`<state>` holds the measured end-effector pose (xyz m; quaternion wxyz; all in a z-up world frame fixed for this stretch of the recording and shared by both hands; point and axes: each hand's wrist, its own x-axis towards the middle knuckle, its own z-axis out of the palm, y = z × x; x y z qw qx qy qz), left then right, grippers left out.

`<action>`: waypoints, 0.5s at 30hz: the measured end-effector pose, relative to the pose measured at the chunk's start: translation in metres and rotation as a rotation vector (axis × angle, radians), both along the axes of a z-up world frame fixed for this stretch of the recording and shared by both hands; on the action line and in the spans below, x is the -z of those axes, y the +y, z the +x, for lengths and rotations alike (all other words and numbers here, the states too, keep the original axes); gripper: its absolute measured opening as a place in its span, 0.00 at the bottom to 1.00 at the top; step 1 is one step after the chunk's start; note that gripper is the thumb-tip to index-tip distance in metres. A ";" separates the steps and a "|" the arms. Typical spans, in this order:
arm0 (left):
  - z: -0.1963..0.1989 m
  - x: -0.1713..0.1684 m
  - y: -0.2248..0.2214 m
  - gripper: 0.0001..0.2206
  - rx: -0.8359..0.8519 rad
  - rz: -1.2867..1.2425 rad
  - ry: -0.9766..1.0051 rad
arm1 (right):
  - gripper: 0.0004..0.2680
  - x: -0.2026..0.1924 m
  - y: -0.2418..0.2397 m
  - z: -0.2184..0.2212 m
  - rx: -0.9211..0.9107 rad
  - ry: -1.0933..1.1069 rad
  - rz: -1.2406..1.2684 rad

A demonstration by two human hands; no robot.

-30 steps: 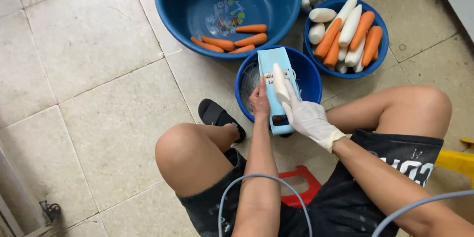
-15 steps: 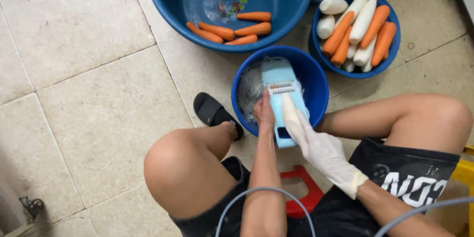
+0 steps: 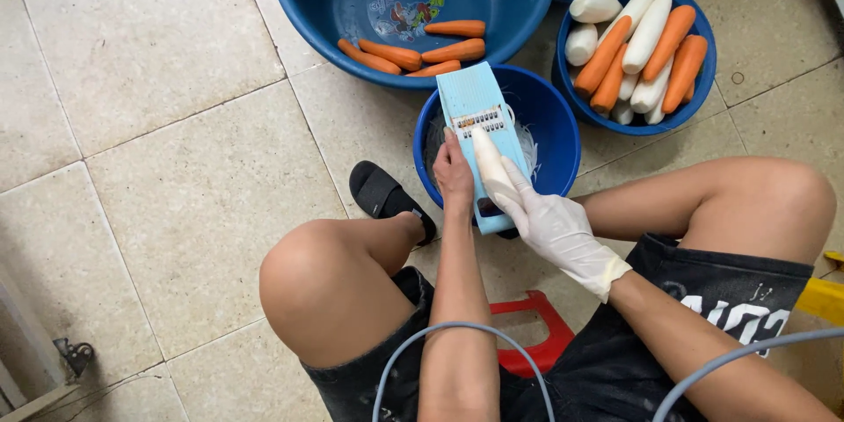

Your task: The recorder uses a hand-held mandoline grater to shred carrots and radishes into a bowl.

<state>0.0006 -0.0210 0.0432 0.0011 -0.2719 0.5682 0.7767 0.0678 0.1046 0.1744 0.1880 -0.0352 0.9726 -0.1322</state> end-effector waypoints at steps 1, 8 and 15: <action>-0.003 0.000 -0.001 0.28 0.033 -0.079 -0.059 | 0.27 0.001 0.000 -0.003 -0.006 -0.004 0.008; -0.008 0.031 -0.001 0.33 0.107 -0.121 -0.137 | 0.27 -0.020 -0.006 0.017 -0.059 -0.036 0.130; -0.012 0.034 -0.002 0.30 0.087 0.088 -0.178 | 0.24 0.021 -0.016 -0.105 -0.108 0.169 0.027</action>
